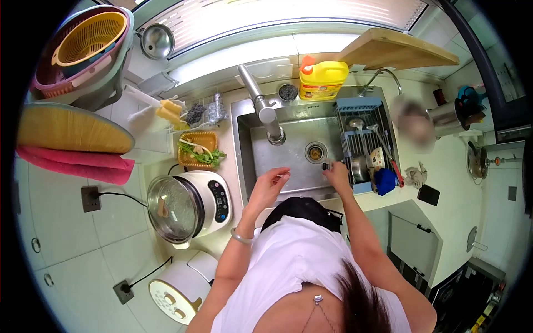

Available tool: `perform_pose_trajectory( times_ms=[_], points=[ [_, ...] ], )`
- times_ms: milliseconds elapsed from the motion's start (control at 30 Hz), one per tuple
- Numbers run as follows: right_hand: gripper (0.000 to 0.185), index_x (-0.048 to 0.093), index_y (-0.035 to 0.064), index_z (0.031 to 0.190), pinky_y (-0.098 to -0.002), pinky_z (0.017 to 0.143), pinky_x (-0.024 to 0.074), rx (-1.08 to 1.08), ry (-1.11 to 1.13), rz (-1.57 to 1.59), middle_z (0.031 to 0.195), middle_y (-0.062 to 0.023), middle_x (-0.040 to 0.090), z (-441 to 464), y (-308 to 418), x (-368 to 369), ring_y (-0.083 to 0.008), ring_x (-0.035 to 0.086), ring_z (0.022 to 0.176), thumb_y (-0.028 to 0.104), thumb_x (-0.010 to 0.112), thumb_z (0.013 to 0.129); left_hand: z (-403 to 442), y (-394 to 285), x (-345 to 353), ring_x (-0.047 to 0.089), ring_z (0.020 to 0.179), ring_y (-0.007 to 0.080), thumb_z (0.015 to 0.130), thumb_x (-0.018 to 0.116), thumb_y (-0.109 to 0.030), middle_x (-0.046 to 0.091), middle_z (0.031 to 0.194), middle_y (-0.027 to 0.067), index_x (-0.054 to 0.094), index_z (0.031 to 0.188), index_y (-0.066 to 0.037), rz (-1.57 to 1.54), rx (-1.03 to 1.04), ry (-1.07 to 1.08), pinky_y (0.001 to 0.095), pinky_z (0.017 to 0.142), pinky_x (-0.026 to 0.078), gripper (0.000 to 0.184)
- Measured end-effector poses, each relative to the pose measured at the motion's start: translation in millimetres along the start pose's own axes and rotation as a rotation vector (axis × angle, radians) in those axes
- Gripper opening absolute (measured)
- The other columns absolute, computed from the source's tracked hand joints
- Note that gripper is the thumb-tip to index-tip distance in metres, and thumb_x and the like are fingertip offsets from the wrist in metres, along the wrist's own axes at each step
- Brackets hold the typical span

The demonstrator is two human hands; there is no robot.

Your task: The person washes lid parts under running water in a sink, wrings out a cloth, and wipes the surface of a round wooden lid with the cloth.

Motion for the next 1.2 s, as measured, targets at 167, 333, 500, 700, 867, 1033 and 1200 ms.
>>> perform_pose_trajectory(
  times_ms=[167,333,500,700,867,1033,1200],
  points=[
    [0.015,0.065,0.0035,0.087,-0.0239,0.057,0.0445,0.056,0.505,0.806,0.073,0.0010,0.061,-26,85,-33,-0.0074,0.056,0.065,0.015,0.074,0.082,11,-1,2,0.063,0.089,0.0146,0.096,0.061,-0.021,0.067,0.107,0.0099,0.056,0.131,-0.004,0.027,0.030,-0.120,0.0291,0.078,0.051,0.040],
    [0.031,0.068,0.0021,0.115,-0.0234,0.065,0.0477,0.052,0.480,1.040,0.084,-0.0002,0.063,-40,118,-45,-0.0093,0.059,0.075,0.009,0.071,0.085,15,-9,5,0.065,0.078,0.0132,0.096,0.061,-0.016,0.065,0.101,0.0088,0.050,0.138,-0.002,-0.251,0.013,-0.068,0.0268,0.071,0.052,0.046],
    [0.040,0.068,0.0108,0.118,-0.0255,0.065,0.0477,-0.294,0.042,0.544,0.092,-0.0047,0.063,-44,137,-75,-0.0128,0.059,0.075,0.007,0.076,0.079,7,-38,-9,0.063,0.065,0.0128,0.095,0.060,-0.010,0.060,0.084,0.0081,0.054,0.134,-0.003,0.098,0.176,-0.205,0.0275,0.061,0.051,0.040],
    [0.034,0.070,0.0062,0.109,-0.0241,0.062,0.0432,-0.298,0.076,0.572,0.080,-0.0007,0.054,-54,155,-69,-0.0094,0.048,0.066,0.005,0.077,0.076,5,-48,-13,0.061,0.062,0.0245,0.092,0.059,-0.006,0.057,0.078,0.0164,0.059,0.128,-0.003,0.237,0.274,-0.270,0.0346,0.062,0.049,0.036],
    [0.035,0.069,0.0092,0.110,-0.0218,0.065,0.0430,-0.232,0.058,0.589,0.084,0.0026,0.053,-52,147,-88,-0.0082,0.050,0.071,0.005,0.078,0.076,-8,-71,-25,0.060,0.059,0.0160,0.092,0.058,-0.003,0.057,0.076,0.0110,0.061,0.127,-0.003,-0.001,0.259,-0.279,0.0292,0.058,0.049,0.035],
    [0.052,0.057,0.0093,0.127,-0.0223,0.076,0.0473,-0.183,0.139,1.037,0.101,-0.0012,0.061,-59,156,-101,-0.0082,0.057,0.091,0.006,0.076,0.079,-19,-95,-24,0.057,0.059,0.0110,0.091,0.060,-0.002,0.057,0.077,0.0078,0.060,0.129,-0.005,-0.106,0.385,-0.372,0.0259,0.057,0.048,0.038],
    [0.080,0.037,0.0121,0.148,-0.0274,0.086,0.0492,-0.219,0.426,0.970,0.128,-0.0110,0.057,-69,162,-93,-0.0135,0.056,0.107,0.014,0.079,0.080,-24,-121,-22,0.056,0.061,0.0137,0.089,0.062,-0.002,0.057,0.080,0.0093,0.062,0.129,-0.009,0.138,0.503,-0.313,0.0276,0.058,0.048,0.040]
  ],
)
Point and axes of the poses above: each hand's wrist, its own z-axis towards the middle knuckle, its own x-axis out of the palm, y = z × x, the point moved 7 cm from there along z, towards the middle knuckle
